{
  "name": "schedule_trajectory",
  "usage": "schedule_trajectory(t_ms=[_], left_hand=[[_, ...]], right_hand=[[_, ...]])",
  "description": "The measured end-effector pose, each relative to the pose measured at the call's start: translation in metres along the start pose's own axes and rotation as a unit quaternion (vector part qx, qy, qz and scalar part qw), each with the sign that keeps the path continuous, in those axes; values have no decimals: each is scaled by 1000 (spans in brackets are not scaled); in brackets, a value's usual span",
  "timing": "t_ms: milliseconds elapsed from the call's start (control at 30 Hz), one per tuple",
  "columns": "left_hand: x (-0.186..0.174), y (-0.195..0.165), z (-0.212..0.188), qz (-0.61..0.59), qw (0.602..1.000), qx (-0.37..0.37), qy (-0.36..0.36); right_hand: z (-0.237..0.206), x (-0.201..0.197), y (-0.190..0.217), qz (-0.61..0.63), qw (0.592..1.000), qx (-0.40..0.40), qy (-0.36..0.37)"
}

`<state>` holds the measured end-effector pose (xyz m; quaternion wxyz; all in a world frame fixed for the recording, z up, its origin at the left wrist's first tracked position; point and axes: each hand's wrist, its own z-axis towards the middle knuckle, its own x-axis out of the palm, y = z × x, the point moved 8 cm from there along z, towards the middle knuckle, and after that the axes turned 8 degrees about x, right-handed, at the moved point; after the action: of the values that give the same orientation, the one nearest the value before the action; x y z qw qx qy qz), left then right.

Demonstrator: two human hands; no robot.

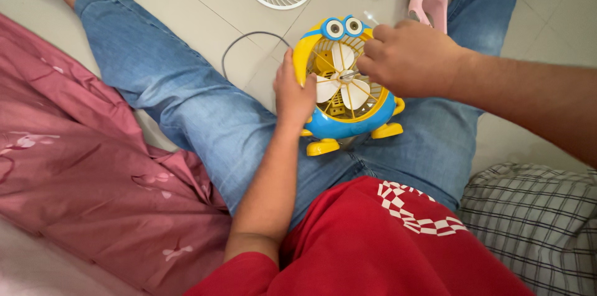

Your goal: The person lies on the floor with a small yellow desk fan on their lap and uses a screwdriver to unscrew the front grille nut and remove the front cover and blades. They then work on the rear of the fan, handle the power cord, and reposition the fan while continuing to unscrew components.

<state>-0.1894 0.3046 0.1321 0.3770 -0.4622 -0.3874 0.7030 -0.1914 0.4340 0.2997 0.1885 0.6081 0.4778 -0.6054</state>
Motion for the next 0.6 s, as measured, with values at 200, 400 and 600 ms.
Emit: schedule_trajectory(t_ms=[200,400,600], left_hand=[[1,-74,5,16,966,254,42],[38,-81,15,-27,959,239,148],[40,-76,13,-38,969,220,106]], right_hand=[[-15,-18,-23,201,948,178,-169],[-41,-7,-25,313,833,267,-370],[-68,42,-13,529,637,336,-449]])
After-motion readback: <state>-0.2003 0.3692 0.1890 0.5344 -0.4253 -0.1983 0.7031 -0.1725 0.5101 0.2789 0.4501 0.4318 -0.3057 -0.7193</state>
